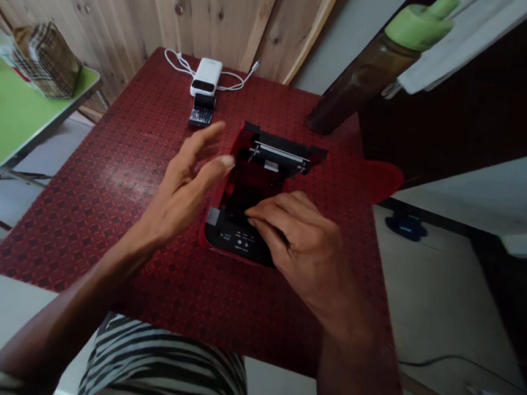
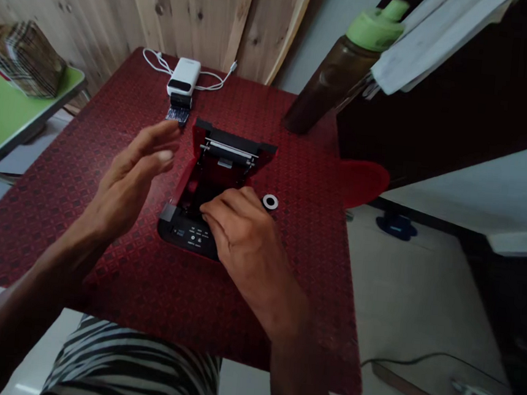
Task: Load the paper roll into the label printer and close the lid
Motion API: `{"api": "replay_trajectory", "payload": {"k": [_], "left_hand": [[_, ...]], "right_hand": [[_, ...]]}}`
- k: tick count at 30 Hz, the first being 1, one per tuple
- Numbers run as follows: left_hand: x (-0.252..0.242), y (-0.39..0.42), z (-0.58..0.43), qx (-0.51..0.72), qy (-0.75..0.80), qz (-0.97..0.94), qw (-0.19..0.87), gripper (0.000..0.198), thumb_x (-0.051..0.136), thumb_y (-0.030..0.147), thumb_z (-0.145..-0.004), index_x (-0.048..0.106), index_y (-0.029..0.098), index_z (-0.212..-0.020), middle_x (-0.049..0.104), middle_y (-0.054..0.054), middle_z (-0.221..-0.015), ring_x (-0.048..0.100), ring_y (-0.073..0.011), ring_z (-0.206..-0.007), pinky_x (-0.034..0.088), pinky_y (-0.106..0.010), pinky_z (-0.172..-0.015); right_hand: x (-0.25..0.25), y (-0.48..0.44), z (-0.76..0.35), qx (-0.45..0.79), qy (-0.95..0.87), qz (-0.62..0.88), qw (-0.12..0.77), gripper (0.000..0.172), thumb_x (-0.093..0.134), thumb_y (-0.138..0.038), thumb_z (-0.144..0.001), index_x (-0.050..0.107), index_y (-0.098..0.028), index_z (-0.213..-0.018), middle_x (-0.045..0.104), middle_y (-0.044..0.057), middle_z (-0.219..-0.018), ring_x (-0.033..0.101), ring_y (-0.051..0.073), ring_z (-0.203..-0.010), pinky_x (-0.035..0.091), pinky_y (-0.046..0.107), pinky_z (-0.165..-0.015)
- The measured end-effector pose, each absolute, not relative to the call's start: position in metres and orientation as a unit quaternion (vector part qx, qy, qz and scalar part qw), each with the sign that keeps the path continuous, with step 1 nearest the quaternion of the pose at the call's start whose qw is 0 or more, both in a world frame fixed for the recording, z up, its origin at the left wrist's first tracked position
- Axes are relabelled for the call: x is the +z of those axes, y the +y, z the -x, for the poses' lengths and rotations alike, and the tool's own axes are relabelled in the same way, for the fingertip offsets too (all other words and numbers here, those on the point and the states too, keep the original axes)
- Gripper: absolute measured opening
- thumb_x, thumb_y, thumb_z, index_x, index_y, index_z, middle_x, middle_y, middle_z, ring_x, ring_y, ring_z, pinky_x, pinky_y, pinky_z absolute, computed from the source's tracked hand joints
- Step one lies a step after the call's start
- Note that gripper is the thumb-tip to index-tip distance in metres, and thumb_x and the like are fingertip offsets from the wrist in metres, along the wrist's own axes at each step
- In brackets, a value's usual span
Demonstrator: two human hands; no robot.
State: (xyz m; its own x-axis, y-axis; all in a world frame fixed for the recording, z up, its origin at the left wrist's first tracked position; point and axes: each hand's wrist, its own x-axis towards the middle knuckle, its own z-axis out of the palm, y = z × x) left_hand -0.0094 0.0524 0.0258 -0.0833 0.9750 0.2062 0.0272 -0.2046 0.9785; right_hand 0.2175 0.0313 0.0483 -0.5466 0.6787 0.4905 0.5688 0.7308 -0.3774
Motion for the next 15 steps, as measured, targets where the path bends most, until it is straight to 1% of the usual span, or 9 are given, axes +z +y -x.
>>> {"api": "replay_trajectory", "payload": {"k": [2,4,6,7,8,10,12,13,15], "left_hand": [[0.037,0.072,0.005,0.57,0.456,-0.569,0.379,0.04,0.081,0.049,-0.103,0.081,0.03,-0.138,0.076,-0.007,-0.16,0.07,-0.0336,-0.148,0.059,-0.046,-0.123],[0.042,0.084,0.002,0.559,0.451,-0.587,0.374,0.025,0.076,0.047,-0.107,0.084,0.028,-0.121,0.084,-0.007,-0.134,0.077,-0.0298,-0.126,0.063,-0.043,-0.11],[0.043,0.084,0.0,0.558,0.462,-0.58,0.372,0.026,0.071,0.048,-0.111,0.083,0.027,-0.104,0.083,-0.006,-0.11,0.076,-0.0261,-0.106,0.063,-0.04,-0.099],[0.042,0.08,0.0,0.56,0.469,-0.572,0.374,0.028,0.071,0.048,-0.111,0.082,0.026,-0.098,0.082,-0.006,-0.104,0.075,-0.0249,-0.101,0.063,-0.039,-0.097],[0.04,0.074,0.001,0.563,0.474,-0.563,0.377,0.028,0.073,0.047,-0.11,0.08,0.026,-0.093,0.081,-0.005,-0.102,0.075,-0.0243,-0.101,0.062,-0.039,-0.097],[0.034,0.06,0.002,0.566,0.478,-0.547,0.39,0.02,0.082,0.04,-0.102,0.079,0.024,-0.09,0.083,-0.007,-0.112,0.076,-0.0257,-0.114,0.062,-0.038,-0.102],[0.024,0.046,0.002,0.567,0.484,-0.524,0.413,0.013,0.086,0.034,-0.094,0.08,0.023,-0.097,0.081,-0.01,-0.133,0.073,-0.0299,-0.135,0.062,-0.04,-0.11],[0.019,0.04,0.003,0.565,0.49,-0.505,0.43,0.019,0.088,0.033,-0.092,0.081,0.023,-0.107,0.079,-0.01,-0.142,0.071,-0.0318,-0.142,0.062,-0.043,-0.114],[0.009,0.03,0.003,0.555,0.5,-0.466,0.475,0.043,0.089,0.035,-0.091,0.078,0.025,-0.131,0.075,-0.012,-0.153,0.068,-0.0344,-0.151,0.059,-0.05,-0.124]], "right_hand": [[0.045,0.025,-0.216,0.043,-0.872,0.36,0.328,0.018,0.073,-0.006,-0.11,0.084,-0.02,-0.108,0.083,0.006,-0.098,0.075,0.023,-0.093,0.065,0.038,-0.089],[0.042,0.017,-0.213,-0.013,-0.869,0.364,0.336,0.02,0.071,-0.004,-0.109,0.084,-0.019,-0.109,0.083,0.006,-0.097,0.074,0.023,-0.092,0.065,0.038,-0.089],[0.039,0.009,-0.21,-0.064,-0.863,0.364,0.344,0.02,0.071,-0.001,-0.108,0.085,-0.016,-0.11,0.084,0.008,-0.096,0.074,0.024,-0.092,0.066,0.038,-0.089],[0.037,0.006,-0.208,-0.084,-0.861,0.363,0.346,0.019,0.073,0.0,-0.107,0.085,-0.014,-0.11,0.085,0.009,-0.097,0.074,0.024,-0.093,0.066,0.039,-0.09],[0.035,0.002,-0.207,-0.1,-0.86,0.361,0.346,0.017,0.074,0.0,-0.106,0.085,-0.013,-0.111,0.086,0.01,-0.098,0.075,0.025,-0.094,0.066,0.039,-0.09],[0.032,-0.004,-0.205,-0.129,-0.853,0.365,0.351,0.015,0.079,0.0,-0.103,0.084,-0.011,-0.111,0.088,0.012,-0.101,0.079,0.027,-0.099,0.065,0.04,-0.09],[0.03,-0.009,-0.203,-0.154,-0.838,0.38,0.359,0.015,0.083,-0.002,-0.102,0.084,-0.014,-0.111,0.091,0.014,-0.112,0.082,0.029,-0.11,0.065,0.042,-0.095],[0.029,-0.01,-0.202,-0.16,-0.83,0.391,0.363,0.015,0.084,-0.003,-0.102,0.083,-0.016,-0.111,0.092,0.015,-0.12,0.083,0.031,-0.118,0.065,0.043,-0.099],[0.027,-0.012,-0.202,-0.148,-0.822,0.409,0.368,0.014,0.082,-0.004,-0.105,0.082,-0.017,-0.111,0.091,0.015,-0.132,0.084,0.032,-0.13,0.065,0.046,-0.108]]}}
